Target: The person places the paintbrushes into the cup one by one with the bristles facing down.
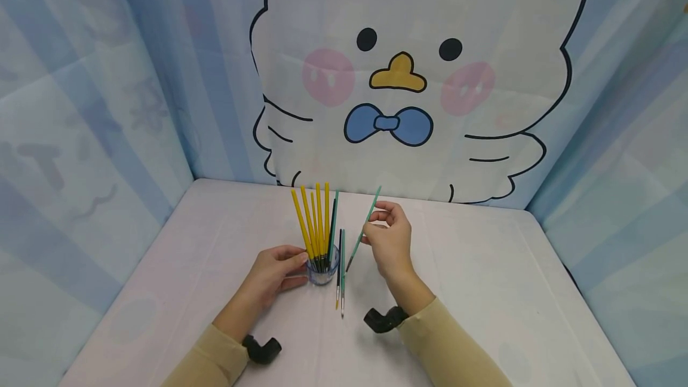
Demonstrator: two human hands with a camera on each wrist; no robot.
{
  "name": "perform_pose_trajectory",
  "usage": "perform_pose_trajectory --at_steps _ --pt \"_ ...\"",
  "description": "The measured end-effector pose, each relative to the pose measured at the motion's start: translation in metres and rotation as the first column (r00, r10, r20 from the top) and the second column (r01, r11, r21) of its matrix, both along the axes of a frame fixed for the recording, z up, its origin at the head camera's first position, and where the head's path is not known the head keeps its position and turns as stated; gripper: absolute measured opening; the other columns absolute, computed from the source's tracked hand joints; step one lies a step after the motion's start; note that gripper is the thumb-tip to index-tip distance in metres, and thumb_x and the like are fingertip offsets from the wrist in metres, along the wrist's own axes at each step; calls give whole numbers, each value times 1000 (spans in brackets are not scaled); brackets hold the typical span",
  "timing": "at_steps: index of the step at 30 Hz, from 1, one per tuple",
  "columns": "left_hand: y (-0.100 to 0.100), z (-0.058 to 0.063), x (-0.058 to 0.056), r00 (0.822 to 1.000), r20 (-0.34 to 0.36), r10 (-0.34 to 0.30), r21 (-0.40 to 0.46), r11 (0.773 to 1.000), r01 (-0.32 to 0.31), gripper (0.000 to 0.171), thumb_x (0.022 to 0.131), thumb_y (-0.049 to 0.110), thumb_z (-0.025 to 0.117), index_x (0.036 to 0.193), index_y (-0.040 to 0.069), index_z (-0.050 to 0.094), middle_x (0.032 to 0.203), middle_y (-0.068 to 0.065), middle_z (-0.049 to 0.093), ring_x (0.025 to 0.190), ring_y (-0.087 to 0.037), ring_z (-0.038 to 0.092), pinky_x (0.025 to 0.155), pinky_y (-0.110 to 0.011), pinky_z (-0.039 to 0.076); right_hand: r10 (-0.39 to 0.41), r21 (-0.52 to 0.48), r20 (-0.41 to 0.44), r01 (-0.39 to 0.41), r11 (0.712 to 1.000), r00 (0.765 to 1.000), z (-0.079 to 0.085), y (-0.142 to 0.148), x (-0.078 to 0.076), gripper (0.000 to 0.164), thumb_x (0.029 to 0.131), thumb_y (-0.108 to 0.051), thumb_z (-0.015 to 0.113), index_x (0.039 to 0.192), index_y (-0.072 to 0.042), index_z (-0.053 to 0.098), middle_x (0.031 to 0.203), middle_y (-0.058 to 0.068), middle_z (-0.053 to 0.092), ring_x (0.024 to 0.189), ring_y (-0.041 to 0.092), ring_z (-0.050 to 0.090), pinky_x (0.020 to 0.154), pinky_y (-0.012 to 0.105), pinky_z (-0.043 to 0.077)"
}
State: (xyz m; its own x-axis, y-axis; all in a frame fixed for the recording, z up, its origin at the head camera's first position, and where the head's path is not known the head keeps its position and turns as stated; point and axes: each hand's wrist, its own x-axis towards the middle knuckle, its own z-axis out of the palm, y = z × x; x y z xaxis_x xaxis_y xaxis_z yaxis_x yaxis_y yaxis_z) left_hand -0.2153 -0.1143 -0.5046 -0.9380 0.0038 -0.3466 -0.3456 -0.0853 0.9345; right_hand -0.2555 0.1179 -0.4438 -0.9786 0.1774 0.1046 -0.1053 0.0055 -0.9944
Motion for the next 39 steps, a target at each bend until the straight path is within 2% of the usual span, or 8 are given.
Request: perform_pose_trajectory --at_steps 8,17,24,35,39 --pt "1 0 -1 1000 7 4 -15 1000 -4 30 102 17 76 127 0 72 121 -17 72 100 -23 74 90 -44 69 -6 -85 -76 0 996 997 2 -5 2 49 88 13 63 133 -3 58 101 6 59 75 11 66 64 25 67" --pt "1 1 -2 1000 18 10 -17 1000 -9 32 102 19 75 129 1 72 123 -17 71 102 -24 73 91 -44 69 17 -48 -197 -27 998 980 2 -19 0 45 88 12 63 130 -1 58 101 8 59 77 14 66 64 26 67" --pt "1 -1 -2 1000 14 3 -12 1000 -3 31 102 18 76 127 1 72 121 -16 72 100 -23 74 90 -44 69 36 26 -197 -32 999 980 -7 -25 0 47 86 13 62 132 1 60 102 11 60 80 20 63 62 26 66" --pt "0 -3 -3 1000 4 3 -2 1000 -3 28 102 15 75 126 0 72 118 -16 73 98 -22 74 89 -44 70 82 120 -190 -60 991 978 -20 -28 0 45 86 11 62 127 -8 65 104 16 62 82 23 63 61 22 61" --pt "0 -3 -2 1000 -1 1 3 1000 -1 28 102 14 75 125 -1 72 117 -16 73 98 -22 74 89 -44 70 92 135 -194 -67 989 977 -25 -29 -2 44 87 11 64 128 -6 65 104 15 63 82 23 63 61 22 60"
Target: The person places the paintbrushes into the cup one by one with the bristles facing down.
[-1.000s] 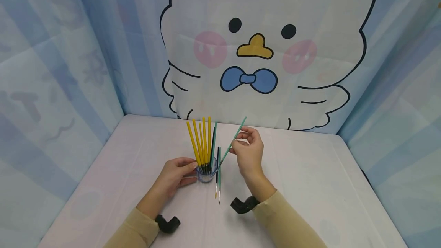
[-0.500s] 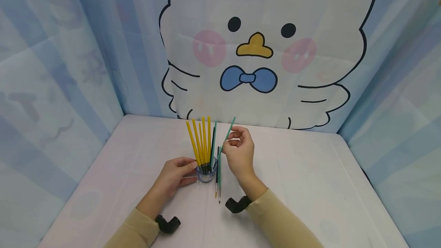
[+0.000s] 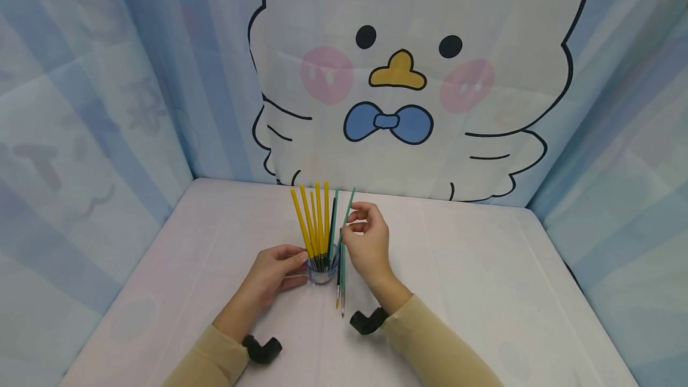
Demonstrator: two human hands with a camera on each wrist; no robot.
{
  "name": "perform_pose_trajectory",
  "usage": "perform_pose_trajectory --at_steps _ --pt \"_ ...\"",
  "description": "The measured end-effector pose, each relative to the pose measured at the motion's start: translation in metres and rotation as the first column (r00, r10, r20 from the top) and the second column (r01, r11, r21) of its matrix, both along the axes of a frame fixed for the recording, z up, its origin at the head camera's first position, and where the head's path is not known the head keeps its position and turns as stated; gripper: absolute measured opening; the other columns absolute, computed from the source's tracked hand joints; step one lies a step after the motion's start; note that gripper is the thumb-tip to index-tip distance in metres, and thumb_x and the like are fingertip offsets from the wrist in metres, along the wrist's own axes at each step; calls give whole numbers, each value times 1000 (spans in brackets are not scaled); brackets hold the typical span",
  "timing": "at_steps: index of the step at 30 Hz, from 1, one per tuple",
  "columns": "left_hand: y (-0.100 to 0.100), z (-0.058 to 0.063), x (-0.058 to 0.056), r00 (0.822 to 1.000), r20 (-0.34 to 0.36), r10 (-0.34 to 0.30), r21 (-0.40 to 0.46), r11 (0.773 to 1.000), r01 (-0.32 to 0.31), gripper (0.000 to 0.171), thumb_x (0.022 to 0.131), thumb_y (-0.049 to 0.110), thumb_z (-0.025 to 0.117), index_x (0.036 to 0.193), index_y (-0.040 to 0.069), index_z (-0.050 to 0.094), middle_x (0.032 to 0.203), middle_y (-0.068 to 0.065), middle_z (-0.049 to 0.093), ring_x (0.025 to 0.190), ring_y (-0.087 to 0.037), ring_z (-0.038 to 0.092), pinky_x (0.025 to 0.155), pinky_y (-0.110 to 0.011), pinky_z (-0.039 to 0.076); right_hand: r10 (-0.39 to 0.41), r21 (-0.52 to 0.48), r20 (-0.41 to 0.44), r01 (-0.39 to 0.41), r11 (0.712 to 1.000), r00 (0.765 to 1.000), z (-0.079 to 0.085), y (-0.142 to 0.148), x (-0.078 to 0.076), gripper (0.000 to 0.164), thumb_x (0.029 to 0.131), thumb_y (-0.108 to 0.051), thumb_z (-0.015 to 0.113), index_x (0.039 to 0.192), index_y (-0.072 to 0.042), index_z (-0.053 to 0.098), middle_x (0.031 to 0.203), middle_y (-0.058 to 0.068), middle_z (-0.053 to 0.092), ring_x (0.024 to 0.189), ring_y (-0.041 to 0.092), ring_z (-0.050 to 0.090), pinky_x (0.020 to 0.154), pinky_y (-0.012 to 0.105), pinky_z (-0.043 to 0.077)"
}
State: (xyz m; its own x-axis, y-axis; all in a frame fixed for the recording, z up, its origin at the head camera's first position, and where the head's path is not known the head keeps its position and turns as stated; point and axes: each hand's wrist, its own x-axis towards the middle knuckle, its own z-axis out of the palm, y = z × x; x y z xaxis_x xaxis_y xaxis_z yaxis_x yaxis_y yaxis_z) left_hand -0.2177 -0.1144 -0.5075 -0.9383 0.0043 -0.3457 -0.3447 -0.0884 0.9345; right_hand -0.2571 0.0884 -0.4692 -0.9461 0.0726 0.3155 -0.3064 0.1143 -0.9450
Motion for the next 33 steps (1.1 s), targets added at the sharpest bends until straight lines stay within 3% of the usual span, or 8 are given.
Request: perform_pose_trajectory --at_steps 21,33 --pt "0 3 3 1000 -12 -5 -8 1000 5 32 102 19 76 126 -2 72 115 -15 72 99 -23 73 90 -45 69 -28 206 83 10 979 996 -7 -7 2 43 94 3 65 132 -15 65 109 9 67 96 22 66 74 27 64" --pt "-1 4 3 1000 -12 -8 -3 1000 8 31 102 17 75 127 -2 72 117 -16 72 100 -24 73 90 -45 69 -14 158 109 -3 987 994 -12 -2 3 43 93 3 63 135 -8 64 110 13 67 89 21 66 67 26 66"
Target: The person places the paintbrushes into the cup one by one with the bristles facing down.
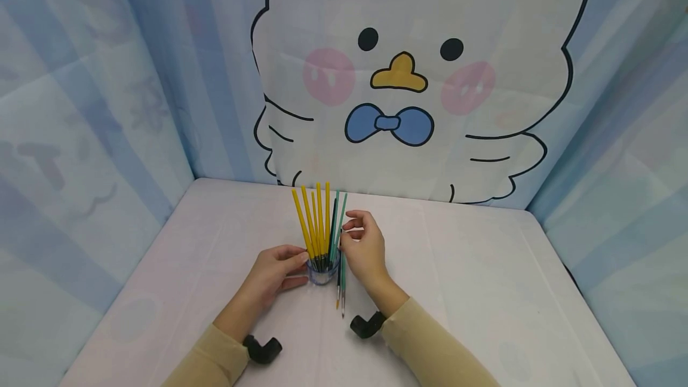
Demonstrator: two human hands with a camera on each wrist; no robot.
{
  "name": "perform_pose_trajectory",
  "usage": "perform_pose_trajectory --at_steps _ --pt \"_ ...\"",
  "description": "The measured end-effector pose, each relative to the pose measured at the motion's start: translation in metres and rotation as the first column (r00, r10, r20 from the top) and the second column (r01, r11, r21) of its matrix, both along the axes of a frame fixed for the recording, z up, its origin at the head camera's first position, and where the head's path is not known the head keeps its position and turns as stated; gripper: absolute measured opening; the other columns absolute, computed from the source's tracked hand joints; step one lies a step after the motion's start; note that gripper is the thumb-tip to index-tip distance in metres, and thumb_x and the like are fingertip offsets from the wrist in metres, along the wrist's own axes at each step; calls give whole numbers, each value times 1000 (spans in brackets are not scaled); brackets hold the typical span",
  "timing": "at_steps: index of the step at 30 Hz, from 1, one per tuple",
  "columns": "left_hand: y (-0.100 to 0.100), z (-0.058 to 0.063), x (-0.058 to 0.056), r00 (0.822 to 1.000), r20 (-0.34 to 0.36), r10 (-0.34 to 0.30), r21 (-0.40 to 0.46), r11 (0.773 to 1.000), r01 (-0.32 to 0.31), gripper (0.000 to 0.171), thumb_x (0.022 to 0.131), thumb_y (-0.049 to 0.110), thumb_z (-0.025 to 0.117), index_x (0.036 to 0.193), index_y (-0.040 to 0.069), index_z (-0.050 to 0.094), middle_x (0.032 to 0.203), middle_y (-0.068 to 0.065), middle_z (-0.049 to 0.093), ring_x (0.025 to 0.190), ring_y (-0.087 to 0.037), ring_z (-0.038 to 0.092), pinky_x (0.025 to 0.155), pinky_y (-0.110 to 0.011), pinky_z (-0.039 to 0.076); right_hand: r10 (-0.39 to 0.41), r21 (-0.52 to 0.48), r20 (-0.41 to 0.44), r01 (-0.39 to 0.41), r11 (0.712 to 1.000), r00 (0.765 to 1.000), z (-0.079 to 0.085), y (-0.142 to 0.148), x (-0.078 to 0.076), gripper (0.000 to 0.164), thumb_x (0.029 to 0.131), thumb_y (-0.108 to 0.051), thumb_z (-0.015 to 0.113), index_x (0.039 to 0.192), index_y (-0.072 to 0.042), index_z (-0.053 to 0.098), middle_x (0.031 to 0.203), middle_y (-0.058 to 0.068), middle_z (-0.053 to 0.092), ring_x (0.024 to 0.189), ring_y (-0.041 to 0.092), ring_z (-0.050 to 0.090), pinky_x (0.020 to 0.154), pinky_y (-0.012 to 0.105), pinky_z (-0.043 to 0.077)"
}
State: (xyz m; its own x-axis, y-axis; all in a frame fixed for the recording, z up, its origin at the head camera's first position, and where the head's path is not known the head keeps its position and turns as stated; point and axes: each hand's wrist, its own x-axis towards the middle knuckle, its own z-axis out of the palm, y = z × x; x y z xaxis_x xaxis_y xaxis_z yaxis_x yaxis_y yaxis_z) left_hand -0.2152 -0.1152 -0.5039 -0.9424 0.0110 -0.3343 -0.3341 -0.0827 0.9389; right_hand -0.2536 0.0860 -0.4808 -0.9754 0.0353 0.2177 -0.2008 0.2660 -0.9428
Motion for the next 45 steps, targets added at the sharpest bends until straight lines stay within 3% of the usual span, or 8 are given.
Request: perform_pose_trajectory --at_steps 10,20,29,37,45 --pt "0 0 1 1000 -1 -4 3 1000 4 33 102 18 76 127 -2 71 117 -15 73 99 -23 73 90 -46 69 -15 20 44 14 1000 999 -6 4 0 46 92 3 60 135 -13 63 111 12 67 84 18 64 67 24 64" --pt "1 0 1 1000 2 -4 4 1000 4 34 102 19 76 128 -2 71 116 -15 73 99 -23 73 91 -46 69 -28 39 100 24 999 995 -12 9 -4 48 93 2 60 141 -6 60 112 14 65 83 19 63 67 28 66" --pt "1 -2 0 1000 12 11 -7 1000 -11 31 102 18 76 126 -1 72 117 -16 73 99 -23 73 89 -44 70 -115 175 220 77 982 969 -16 14 -7 45 92 -3 66 136 -13 62 105 10 68 64 19 65 58 28 62" --pt "0 -3 -1 1000 15 9 0 1000 -9 31 102 18 76 126 -1 72 117 -16 72 100 -24 73 89 -44 69 -114 245 303 38 969 946 -20 16 -7 43 92 -7 76 133 -10 63 99 9 66 64 21 64 54 25 61" --pt "0 -3 -2 1000 22 15 4 1000 -15 29 102 17 76 125 0 73 117 -16 72 99 -24 72 89 -43 70 -119 334 324 4 942 938 -24 17 -9 40 90 -9 78 127 -10 65 94 7 67 58 18 62 51 24 57"
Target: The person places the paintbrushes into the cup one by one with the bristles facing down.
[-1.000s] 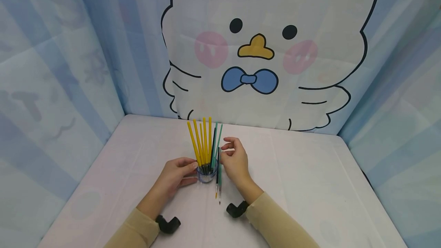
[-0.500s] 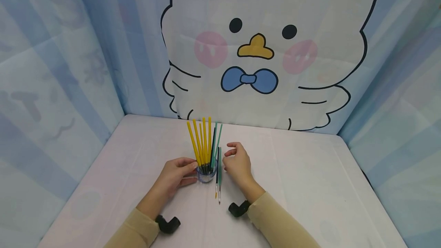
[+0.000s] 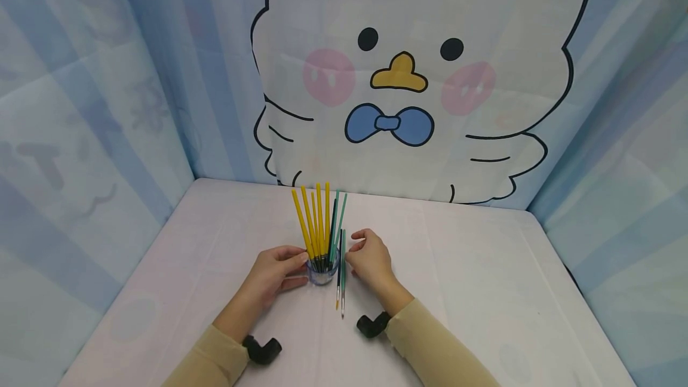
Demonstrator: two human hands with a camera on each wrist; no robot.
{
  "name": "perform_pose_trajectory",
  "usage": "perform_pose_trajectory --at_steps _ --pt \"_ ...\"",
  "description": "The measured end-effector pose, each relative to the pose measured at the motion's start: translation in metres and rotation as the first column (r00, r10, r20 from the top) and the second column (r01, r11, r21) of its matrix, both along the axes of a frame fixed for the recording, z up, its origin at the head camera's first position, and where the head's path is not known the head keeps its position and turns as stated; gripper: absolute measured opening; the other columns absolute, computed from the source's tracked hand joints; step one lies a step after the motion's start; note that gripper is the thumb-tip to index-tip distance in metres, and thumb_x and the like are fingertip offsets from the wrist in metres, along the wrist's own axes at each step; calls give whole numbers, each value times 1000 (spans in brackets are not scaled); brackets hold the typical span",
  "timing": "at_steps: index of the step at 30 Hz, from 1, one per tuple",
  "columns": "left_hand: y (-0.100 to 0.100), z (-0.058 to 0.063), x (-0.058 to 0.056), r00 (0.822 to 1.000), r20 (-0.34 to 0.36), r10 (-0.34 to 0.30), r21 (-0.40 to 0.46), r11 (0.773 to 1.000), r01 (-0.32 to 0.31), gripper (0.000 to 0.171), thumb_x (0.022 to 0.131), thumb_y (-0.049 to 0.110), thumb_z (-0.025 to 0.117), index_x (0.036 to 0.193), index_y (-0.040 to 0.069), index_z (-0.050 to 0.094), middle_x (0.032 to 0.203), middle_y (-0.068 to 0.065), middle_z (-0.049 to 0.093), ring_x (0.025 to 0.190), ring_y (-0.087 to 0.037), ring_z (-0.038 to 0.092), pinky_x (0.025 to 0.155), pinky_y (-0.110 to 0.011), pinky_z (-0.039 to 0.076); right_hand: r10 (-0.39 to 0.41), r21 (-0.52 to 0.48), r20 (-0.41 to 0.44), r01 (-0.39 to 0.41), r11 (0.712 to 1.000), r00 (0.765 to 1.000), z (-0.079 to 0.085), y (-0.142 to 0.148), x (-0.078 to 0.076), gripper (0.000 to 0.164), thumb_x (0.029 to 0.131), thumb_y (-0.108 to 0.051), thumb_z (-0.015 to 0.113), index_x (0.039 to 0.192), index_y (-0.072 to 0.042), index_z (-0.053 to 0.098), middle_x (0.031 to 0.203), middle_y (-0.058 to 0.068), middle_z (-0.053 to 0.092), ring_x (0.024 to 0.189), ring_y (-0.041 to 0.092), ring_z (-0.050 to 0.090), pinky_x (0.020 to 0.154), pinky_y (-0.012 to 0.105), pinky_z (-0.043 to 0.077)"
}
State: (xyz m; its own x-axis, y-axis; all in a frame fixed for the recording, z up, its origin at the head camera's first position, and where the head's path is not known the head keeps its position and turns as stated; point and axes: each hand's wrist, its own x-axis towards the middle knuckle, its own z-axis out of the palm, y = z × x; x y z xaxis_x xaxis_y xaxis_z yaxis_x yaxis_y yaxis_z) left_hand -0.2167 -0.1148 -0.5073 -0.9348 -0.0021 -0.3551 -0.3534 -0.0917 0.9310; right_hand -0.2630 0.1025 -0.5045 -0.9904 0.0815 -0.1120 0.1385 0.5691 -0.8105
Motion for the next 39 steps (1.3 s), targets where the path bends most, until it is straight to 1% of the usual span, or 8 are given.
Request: perform_pose_trajectory --at_steps 4,6,12,16,24,30,35,39 --pt "0 -1 0 1000 2 -1 -3 1000 1 29 102 16 76 125 0 73 117 -15 72 99 -24 72 88 -43 70 1 39 19 -2 999 1000 -1 -1 -1 40 89 -10 78 127 -11 65 91 5 68 60 18 61 54 25 57" --pt "0 -1 0 1000 1 -1 -4 1000 1 29 102 16 76 125 0 73 117 -15 72 99 -24 72 88 -43 70 7 54 15 -8 999 1000 -2 -1 -1 40 89 -10 79 127 -10 65 90 5 68 62 18 61 56 26 55" --pt "0 0 0 1000 0 0 -3 1000 0 29 102 17 76 125 0 73 117 -15 72 98 -23 72 88 -42 70 28 124 -16 -25 992 999 -3 -3 -2 41 86 -11 81 125 -10 67 87 3 67 73 20 60 65 28 48" --pt "0 -1 0 1000 -2 0 -3 1000 0 29 102 17 76 125 0 73 117 -15 72 99 -23 72 88 -43 70 44 162 -33 -38 986 998 -3 -4 -2 40 86 -11 81 124 -10 67 85 1 66 73 20 58 65 29 45" --pt "0 0 0 1000 -6 0 -1 1000 0 27 102 15 75 124 0 73 116 -15 72 98 -23 72 87 -43 70 53 213 -47 -41 976 997 -4 -5 -1 37 86 -11 79 121 -9 68 82 0 65 73 19 57 66 29 44" --pt "0 1 2 1000 -18 -6 -1 1000 6 31 102 17 75 126 -2 72 117 -15 72 99 -23 72 88 -44 70 50 247 -43 -38 968 998 -2 -5 -2 39 81 -7 77 119 -8 69 82 1 66 73 20 57 67 30 45" --pt "0 1 2 1000 -9 0 -3 1000 0 29 102 16 75 125 -1 72 116 -15 71 99 -23 72 88 -43 70 51 274 -37 -39 961 998 -1 -6 -3 39 80 -7 78 117 -8 68 82 1 66 74 20 57 70 30 46" --pt "0 1 1 1000 -2 2 -3 1000 -2 28 102 16 75 125 0 73 117 -15 71 99 -24 72 87 -42 70 60 298 -51 -42 954 997 -2 -7 -2 38 79 -7 77 116 -8 68 82 1 65 74 20 57 70 32 47"
